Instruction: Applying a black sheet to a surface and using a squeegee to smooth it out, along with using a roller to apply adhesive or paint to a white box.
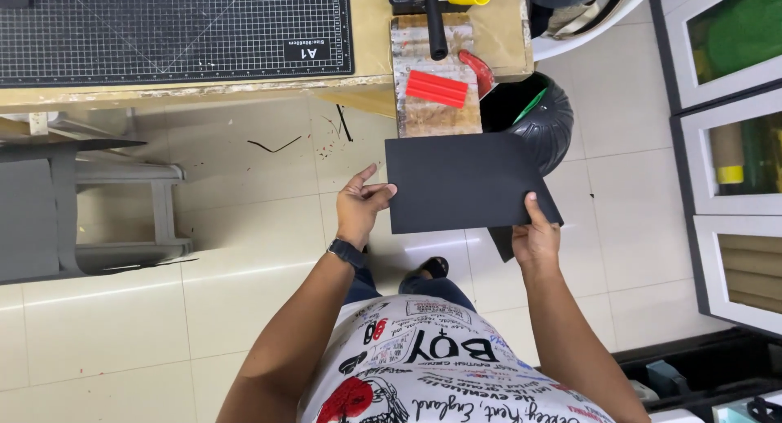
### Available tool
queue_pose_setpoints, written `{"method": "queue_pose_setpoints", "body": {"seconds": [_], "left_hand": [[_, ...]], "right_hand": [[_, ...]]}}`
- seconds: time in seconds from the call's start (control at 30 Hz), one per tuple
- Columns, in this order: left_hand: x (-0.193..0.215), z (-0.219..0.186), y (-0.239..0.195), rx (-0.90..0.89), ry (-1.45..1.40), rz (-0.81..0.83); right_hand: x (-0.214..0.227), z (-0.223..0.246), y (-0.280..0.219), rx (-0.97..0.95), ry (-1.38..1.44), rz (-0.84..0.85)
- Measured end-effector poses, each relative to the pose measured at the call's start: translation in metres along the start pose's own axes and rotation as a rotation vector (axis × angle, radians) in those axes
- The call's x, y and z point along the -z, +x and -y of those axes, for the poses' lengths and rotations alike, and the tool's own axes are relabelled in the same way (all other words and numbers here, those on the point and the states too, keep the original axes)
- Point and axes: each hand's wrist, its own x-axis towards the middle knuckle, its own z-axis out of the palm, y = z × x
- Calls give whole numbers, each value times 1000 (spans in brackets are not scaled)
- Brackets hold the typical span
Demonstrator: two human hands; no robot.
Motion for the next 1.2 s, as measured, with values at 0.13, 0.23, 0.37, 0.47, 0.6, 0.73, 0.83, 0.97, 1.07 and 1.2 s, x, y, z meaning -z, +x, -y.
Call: {"method": "queue_pose_setpoints", "body": {"seconds": [0.13, 0.23, 0.37, 0.47, 0.6, 0.73, 0.83, 0.97, 1.07, 1.2], "left_hand": [[3, 8, 3, 32, -120, 22], [4, 10, 5, 27, -129, 42], [3, 13, 8, 31, -143, 35], [2, 19, 12, 33, -158, 24], [4, 18, 10, 56, -186, 31], [5, 19, 12, 60, -210, 42], [5, 19, 14, 53, -216, 61], [6, 20, 14, 54, -239, 82], [5, 20, 13, 45, -226, 80], [5, 21, 11, 36, -244, 74]], "right_hand": [[-7, 6, -10, -16, 9, 10], [-16, 11, -18, -11, 23, 0], [4, -6, 9, -22, 21, -14], [5, -7, 10, -33, 33, -10], [11, -11, 13, -64, 21, -8], [9, -10, 11, -69, 30, 19], [15, -14, 17, -70, 19, 31], [5, -8, 5, -69, 28, 14], [6, -9, 8, -65, 21, 21], [17, -17, 21, -73, 36, 17]]}}
